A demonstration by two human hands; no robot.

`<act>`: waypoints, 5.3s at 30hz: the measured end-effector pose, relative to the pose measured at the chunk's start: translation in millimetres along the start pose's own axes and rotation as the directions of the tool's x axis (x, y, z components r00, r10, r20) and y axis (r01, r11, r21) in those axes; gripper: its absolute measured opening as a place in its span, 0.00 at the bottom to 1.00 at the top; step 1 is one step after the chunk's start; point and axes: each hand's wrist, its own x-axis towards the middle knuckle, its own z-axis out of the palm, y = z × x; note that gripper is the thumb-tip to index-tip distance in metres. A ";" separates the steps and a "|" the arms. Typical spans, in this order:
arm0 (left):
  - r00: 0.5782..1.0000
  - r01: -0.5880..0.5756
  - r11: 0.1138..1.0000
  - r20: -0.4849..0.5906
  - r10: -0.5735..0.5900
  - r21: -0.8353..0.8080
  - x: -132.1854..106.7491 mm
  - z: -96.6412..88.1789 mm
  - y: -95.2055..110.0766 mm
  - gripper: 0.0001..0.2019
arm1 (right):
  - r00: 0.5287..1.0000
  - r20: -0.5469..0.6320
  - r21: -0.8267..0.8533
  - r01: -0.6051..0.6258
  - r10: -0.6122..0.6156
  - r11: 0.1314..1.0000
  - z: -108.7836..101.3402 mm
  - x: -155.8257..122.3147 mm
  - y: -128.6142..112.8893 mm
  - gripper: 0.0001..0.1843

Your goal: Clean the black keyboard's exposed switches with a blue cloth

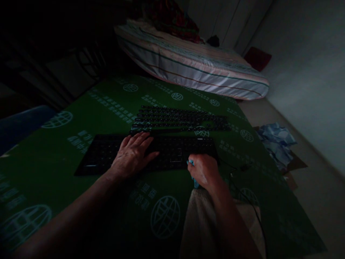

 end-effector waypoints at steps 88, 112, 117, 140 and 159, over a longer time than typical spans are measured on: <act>0.995 -0.093 0.981 -0.011 0.096 0.170 14.6 5.0 -12.1 0.30 | 0.998 0.012 -0.043 -0.054 0.054 0.998 -6.5 3.8 -16.3 0.12; 0.998 -0.060 0.985 0.022 0.057 0.164 17.7 4.4 -11.7 0.30 | 0.997 -0.031 0.033 -0.070 0.071 0.997 -6.7 3.7 -19.1 0.13; 0.999 -0.048 0.984 0.022 0.045 0.171 17.6 4.7 -9.5 0.29 | 0.995 0.014 0.026 -0.094 0.094 0.995 -7.6 3.0 -17.4 0.12; 0.998 -0.068 0.986 0.025 0.065 0.154 13.1 0.3 -8.6 0.28 | 0.995 0.042 0.144 -0.098 0.093 0.985 -11.3 -1.6 -8.3 0.12; 1.000 -0.029 0.996 0.008 0.028 0.087 5.3 2.4 -5.9 0.27 | 0.995 -0.096 0.157 -0.005 0.020 0.988 6.8 -8.3 12.0 0.12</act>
